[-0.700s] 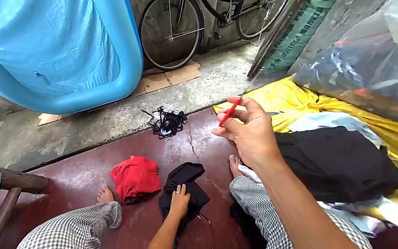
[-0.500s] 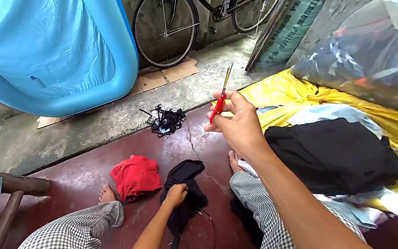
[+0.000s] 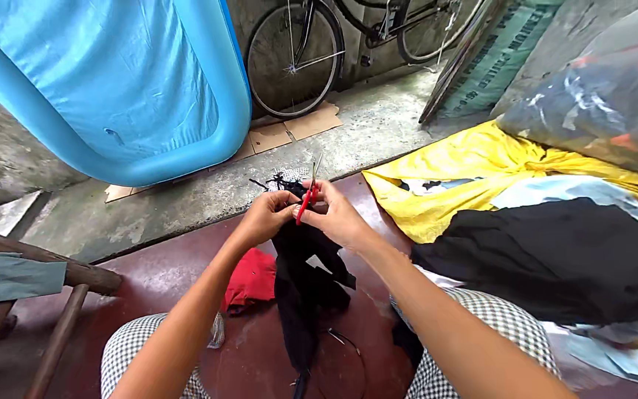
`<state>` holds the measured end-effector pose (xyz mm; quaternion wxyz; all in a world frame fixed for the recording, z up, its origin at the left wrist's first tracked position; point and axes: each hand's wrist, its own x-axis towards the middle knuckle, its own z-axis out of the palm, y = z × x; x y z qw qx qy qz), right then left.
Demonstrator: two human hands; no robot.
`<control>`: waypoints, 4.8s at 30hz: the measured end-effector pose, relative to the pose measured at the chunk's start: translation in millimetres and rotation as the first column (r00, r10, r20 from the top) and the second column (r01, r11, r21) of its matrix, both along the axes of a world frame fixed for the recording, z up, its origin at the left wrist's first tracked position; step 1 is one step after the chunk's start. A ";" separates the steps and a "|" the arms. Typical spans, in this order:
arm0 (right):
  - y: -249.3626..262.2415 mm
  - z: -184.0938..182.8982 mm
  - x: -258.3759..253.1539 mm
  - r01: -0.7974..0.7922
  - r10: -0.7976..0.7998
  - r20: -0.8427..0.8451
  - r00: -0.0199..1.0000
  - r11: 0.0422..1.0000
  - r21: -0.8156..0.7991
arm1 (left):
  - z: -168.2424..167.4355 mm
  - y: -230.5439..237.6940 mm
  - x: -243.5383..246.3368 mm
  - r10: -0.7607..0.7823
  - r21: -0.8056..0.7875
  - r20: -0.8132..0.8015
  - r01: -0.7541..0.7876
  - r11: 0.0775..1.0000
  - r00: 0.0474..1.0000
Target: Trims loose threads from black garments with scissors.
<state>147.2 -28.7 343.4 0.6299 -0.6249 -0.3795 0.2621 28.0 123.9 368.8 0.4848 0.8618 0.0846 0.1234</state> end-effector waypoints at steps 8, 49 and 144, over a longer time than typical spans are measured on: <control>11.7 -1.7 -27.7 0.049 -0.017 0.532 0.846 0.998 -0.047 | 59.7 32.8 -49.7 0.087 0.119 -0.047 -0.080 0.990 0.995; 22.1 21.0 12.6 0.183 -0.181 -0.036 0.983 0.983 0.029 | -43.3 36.5 -115.5 0.538 -0.523 -0.077 -0.494 0.695 0.839; -3.3 36.7 64.4 0.336 -0.393 0.257 0.883 0.911 0.239 | -285.2 -31.7 -124.8 0.769 0.191 -0.394 -0.773 0.604 0.504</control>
